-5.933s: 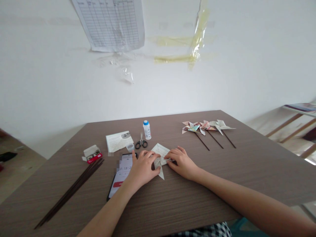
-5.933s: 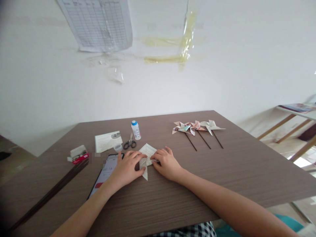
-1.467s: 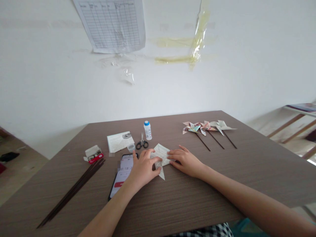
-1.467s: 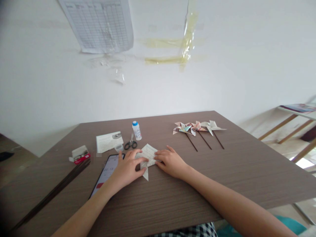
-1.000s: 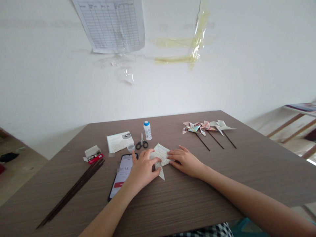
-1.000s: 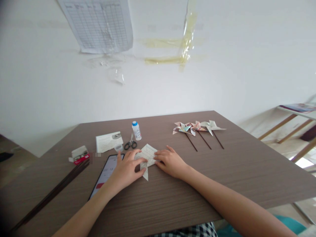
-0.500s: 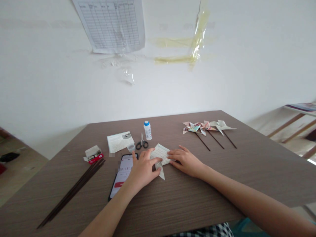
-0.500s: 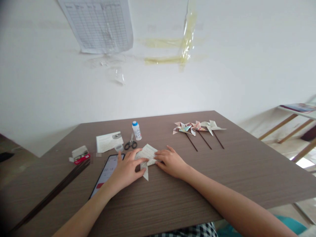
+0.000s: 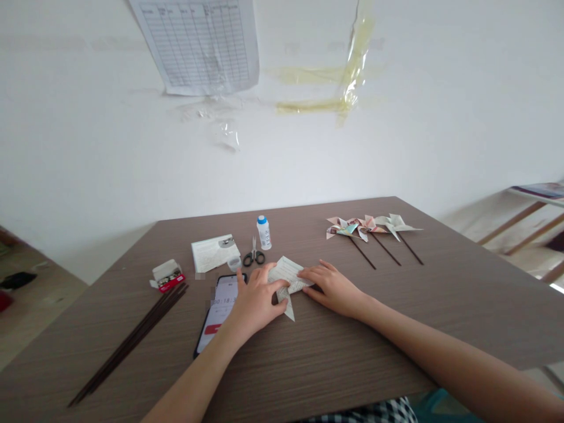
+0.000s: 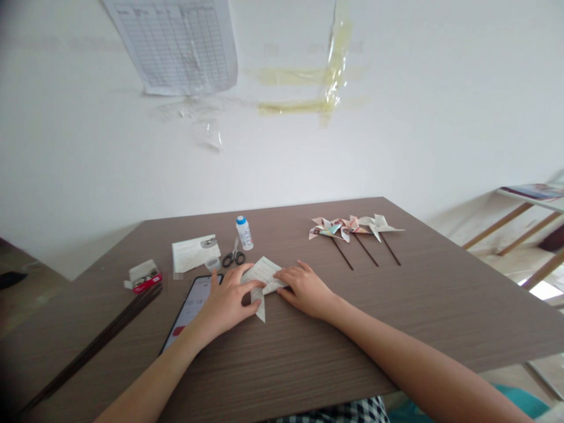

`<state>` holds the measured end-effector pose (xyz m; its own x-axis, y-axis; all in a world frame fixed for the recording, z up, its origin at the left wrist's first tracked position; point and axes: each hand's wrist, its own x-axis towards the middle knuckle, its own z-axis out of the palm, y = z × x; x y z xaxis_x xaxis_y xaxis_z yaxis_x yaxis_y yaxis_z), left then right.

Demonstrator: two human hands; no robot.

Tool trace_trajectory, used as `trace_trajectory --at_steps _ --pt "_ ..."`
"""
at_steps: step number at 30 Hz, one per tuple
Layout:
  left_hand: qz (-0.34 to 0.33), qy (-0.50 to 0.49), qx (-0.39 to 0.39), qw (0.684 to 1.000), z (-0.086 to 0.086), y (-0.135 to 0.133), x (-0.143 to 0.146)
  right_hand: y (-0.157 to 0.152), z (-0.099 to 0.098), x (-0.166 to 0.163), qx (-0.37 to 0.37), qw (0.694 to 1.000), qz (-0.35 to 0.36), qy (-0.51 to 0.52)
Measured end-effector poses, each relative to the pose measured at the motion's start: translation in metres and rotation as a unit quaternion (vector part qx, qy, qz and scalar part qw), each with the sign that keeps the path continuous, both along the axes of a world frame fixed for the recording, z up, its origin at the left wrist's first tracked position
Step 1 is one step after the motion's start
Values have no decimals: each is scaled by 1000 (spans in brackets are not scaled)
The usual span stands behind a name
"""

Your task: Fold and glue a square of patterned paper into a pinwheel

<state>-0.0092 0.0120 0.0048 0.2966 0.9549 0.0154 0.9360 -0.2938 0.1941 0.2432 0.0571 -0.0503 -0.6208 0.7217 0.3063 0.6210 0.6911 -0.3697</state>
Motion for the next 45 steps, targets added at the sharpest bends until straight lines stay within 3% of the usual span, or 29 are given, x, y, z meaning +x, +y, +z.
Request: trace_trajectory --at_steps 21,45 --pt "-4 -7 23 1000 -7 2 -2 0 -2 2 15 999 21 -33" --pt "3 20 -9 1000 2 1 0 0 -1 2 30 999 30 -7"
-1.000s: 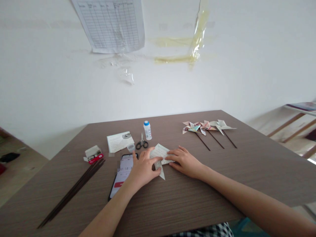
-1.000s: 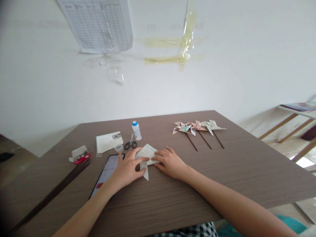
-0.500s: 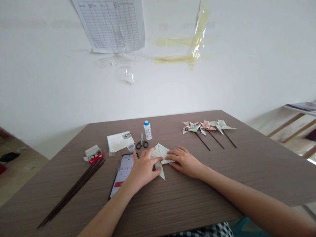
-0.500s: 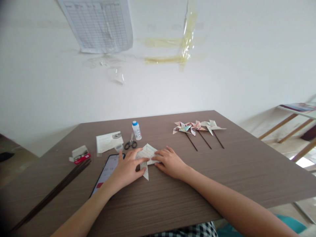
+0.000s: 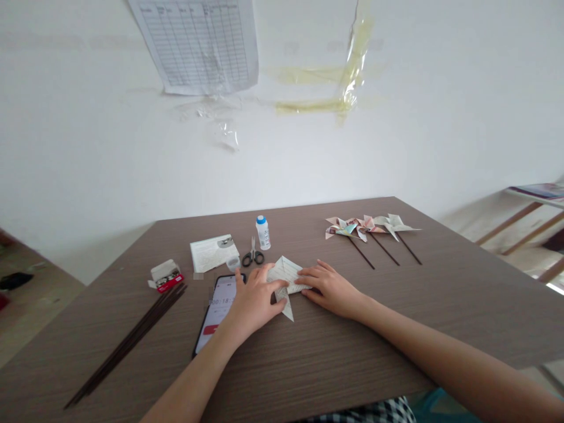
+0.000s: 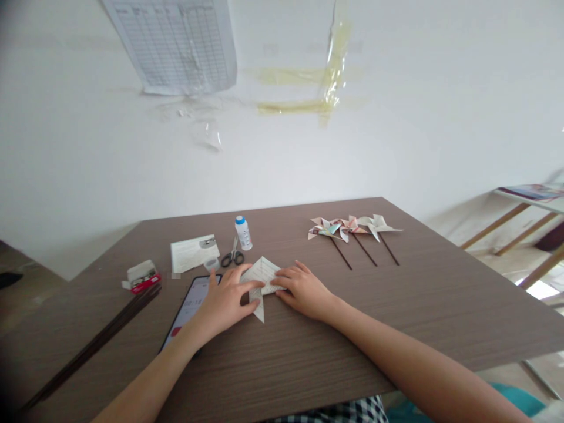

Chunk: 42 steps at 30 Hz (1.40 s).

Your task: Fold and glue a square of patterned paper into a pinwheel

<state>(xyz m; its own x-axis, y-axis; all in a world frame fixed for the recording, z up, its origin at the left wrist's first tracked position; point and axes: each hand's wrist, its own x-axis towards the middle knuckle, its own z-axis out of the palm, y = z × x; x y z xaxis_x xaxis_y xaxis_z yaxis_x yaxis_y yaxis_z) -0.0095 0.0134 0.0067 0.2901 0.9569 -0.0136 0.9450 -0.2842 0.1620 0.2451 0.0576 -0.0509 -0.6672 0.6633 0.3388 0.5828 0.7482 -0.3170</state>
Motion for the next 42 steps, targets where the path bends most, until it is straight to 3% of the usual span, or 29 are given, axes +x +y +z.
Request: trace_trajectory --at_steps 11,23,42 --pt "4 -23 36 999 -6 -3 -3 -2 5 -1 -13 1000 -5 -11" --pt "-12 -7 24 1000 -4 -2 -4 -4 5 -2 -8 1000 -13 -11" --pt "16 0 64 998 -3 0 -9 0 7 3 -4 1000 -11 4"
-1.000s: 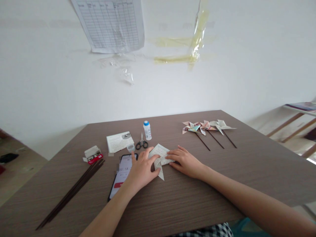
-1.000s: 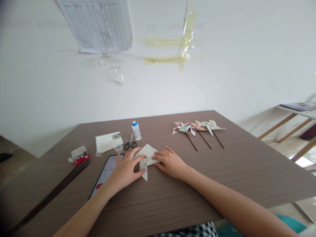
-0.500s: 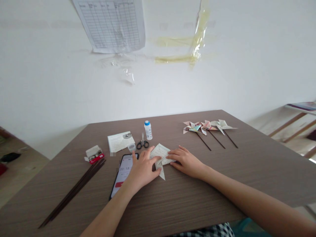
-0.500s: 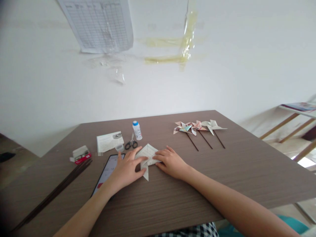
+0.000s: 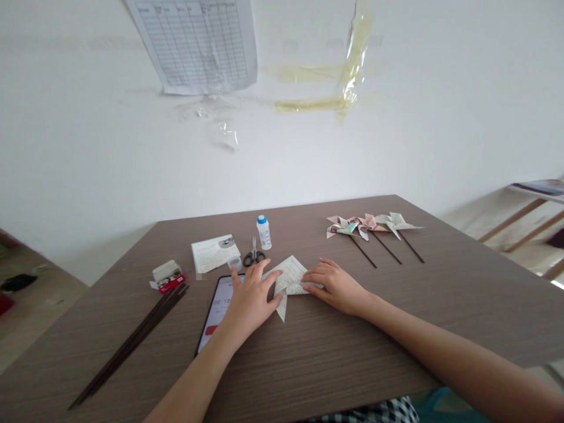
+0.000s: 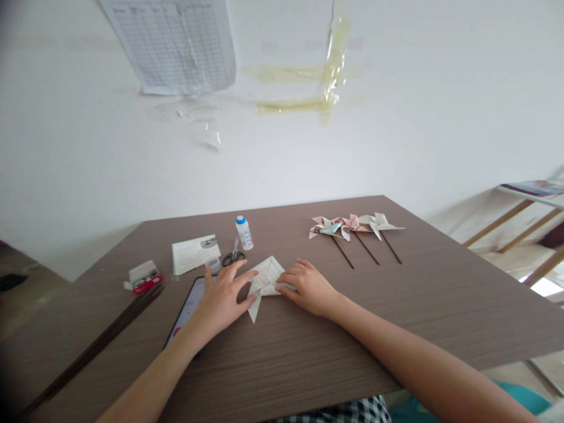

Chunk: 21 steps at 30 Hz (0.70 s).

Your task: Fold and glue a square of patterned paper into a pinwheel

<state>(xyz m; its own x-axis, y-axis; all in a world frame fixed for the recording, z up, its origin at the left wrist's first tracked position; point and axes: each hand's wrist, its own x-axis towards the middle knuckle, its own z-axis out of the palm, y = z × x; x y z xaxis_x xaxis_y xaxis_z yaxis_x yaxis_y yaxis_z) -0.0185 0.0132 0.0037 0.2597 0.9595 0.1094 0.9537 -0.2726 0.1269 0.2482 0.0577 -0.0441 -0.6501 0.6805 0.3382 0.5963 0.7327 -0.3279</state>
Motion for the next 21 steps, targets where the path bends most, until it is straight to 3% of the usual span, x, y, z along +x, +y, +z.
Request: trace_trajectory --at_steps 7,13,21 --pt "9 6 13 1000 -1 1 -2 7 -5 5 25 998 -27 42" --pt "12 -14 33 999 -5 4 -1 6 -12 3 -8 1000 10 -25" --pt "13 -29 33 999 -5 3 3 -7 4 -6 48 996 -23 -76"
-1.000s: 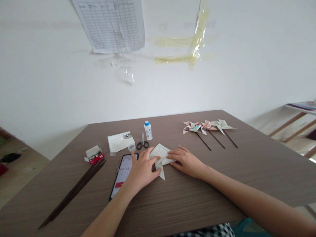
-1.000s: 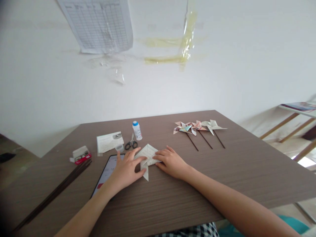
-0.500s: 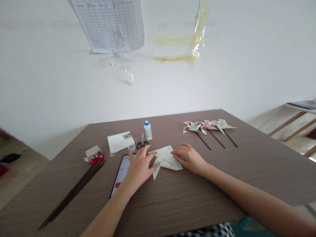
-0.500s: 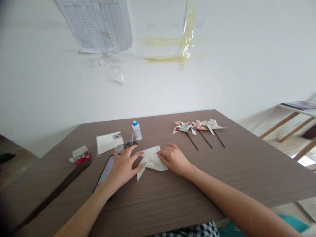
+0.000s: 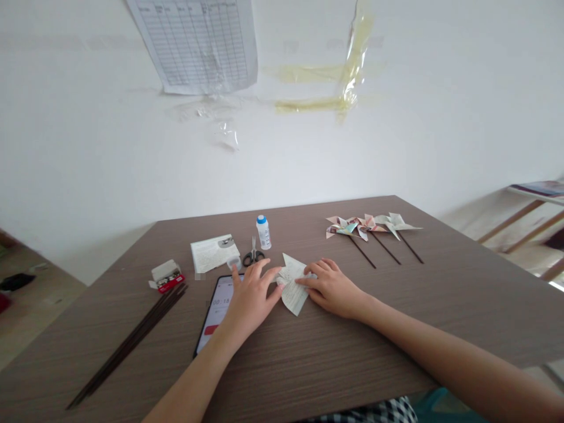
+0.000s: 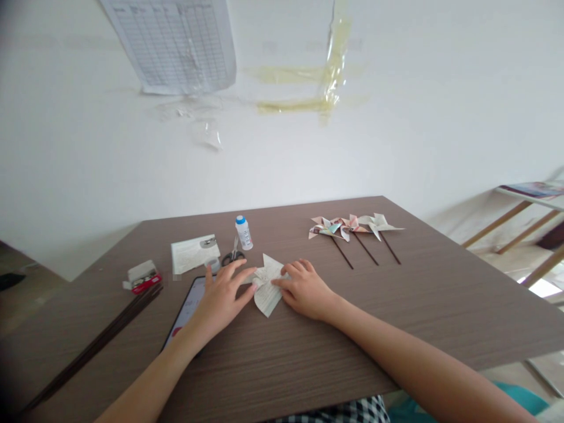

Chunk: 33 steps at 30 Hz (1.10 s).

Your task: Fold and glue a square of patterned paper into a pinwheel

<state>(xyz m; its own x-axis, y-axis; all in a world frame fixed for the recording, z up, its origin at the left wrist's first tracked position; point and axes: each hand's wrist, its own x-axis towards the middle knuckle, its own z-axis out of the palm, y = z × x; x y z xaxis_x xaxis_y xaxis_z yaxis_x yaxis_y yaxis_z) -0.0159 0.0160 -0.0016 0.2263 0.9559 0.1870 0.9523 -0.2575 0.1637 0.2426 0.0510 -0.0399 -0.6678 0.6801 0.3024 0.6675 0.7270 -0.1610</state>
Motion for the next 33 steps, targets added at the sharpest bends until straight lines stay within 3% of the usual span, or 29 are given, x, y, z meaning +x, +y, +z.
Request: trace_trajectory --at_steps 9,19,33 --pt "-23 18 -11 1000 3 -6 10 2 -4 1 -13 1000 5 9" --pt "-36 38 2 999 -7 -3 11 3 -5 1 -21 1000 4 23" --pt "-45 21 -6 999 -1 -7 12 3 -5 1 -25 999 3 33"
